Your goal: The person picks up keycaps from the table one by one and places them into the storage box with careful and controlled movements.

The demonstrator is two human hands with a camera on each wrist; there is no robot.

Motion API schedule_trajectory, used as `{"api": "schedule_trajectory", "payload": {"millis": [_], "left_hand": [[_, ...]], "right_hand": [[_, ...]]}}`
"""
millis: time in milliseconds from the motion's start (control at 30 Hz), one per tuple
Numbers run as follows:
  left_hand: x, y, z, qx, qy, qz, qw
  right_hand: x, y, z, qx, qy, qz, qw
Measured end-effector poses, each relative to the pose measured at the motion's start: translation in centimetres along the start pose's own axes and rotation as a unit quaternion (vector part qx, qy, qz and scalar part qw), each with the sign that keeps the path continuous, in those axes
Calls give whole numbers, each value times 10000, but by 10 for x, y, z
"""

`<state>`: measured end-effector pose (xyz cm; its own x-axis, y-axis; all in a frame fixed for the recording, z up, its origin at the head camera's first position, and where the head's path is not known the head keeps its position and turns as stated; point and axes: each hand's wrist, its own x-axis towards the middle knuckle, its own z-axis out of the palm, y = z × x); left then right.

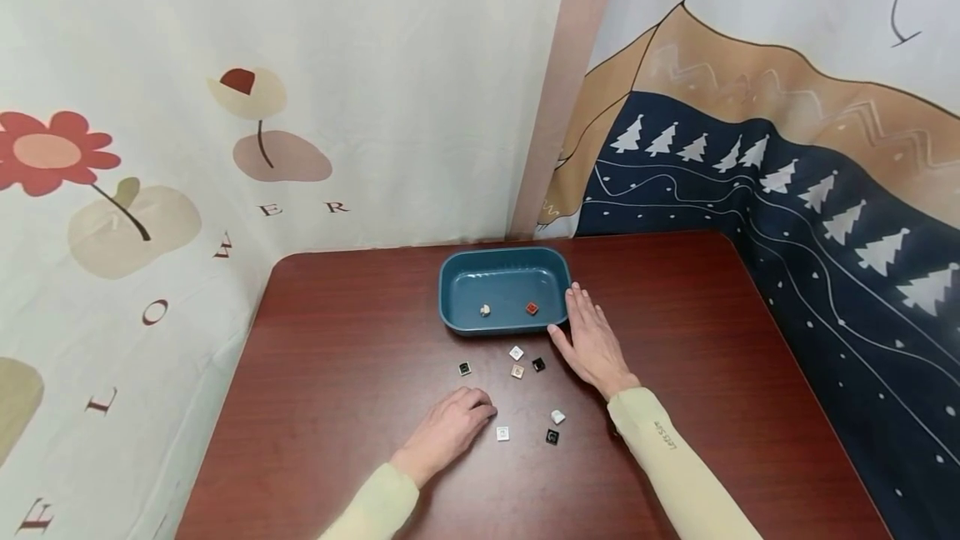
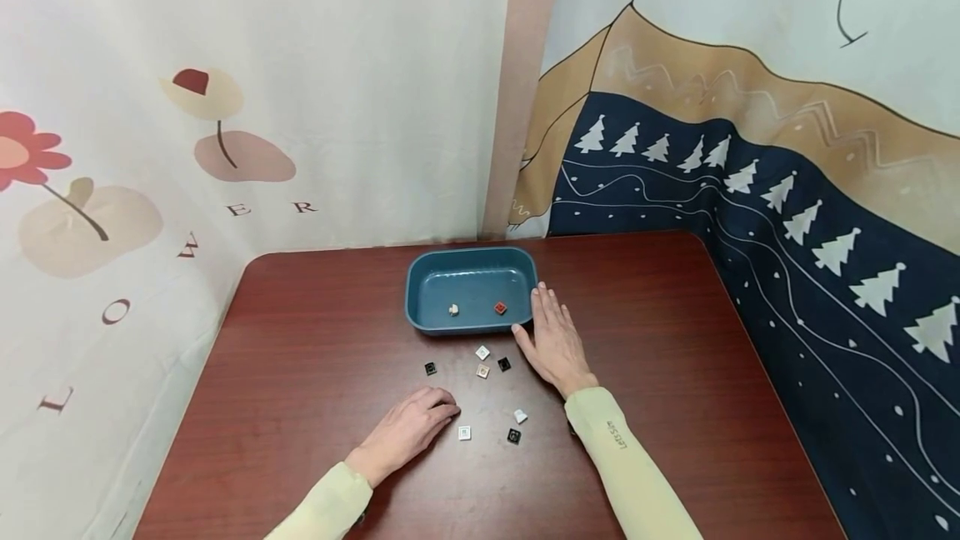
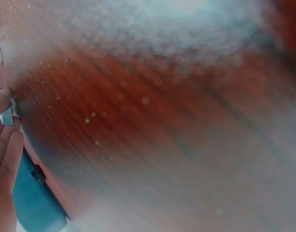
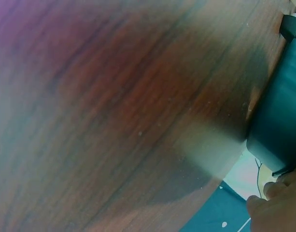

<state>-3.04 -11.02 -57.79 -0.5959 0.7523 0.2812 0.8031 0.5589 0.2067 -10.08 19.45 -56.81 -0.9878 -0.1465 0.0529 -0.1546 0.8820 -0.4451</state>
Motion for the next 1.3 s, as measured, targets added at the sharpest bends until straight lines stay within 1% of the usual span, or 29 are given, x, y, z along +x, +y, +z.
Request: {"api": "schedule_trajectory", "payload": {"millis": [133,233,333,400,500,600,867,1033,1167,1300], "left_hand": [[-2,0,-1,-11,82,40,10000],[-2,0,-2,-70,227,108,9997],[-1,-2,-3,-191,463,184,9986],[1,-4,-5,-278,680,224,9970],[6,-7,-9,-399,999,203,9940],[11,-10,-15,-464,1264,162,9908],[18,-17,-33,-576,1612,63,9852],[27,-24,-47,-558,1893,74,9803],[36,-32,-59,-552,2197,-36,9740],[47,-42,-71,-574,2540,-131,9654]], "right_hand": [[0,0,0,-1,-47,21,10000],[0,0,0,7,-75,43,10000],[0,-1,0,16,-85,62,9999],[0,-1,0,10,-93,64,9999],[0,-2,-1,12,-78,58,10000],[-1,-3,-1,10,-50,37,10000],[-2,-2,1,77,150,-91,9998],[-2,-1,1,78,112,-74,9999],[-2,-1,0,75,49,-40,10000],[-2,-1,-1,29,-2,-28,10000]]}}
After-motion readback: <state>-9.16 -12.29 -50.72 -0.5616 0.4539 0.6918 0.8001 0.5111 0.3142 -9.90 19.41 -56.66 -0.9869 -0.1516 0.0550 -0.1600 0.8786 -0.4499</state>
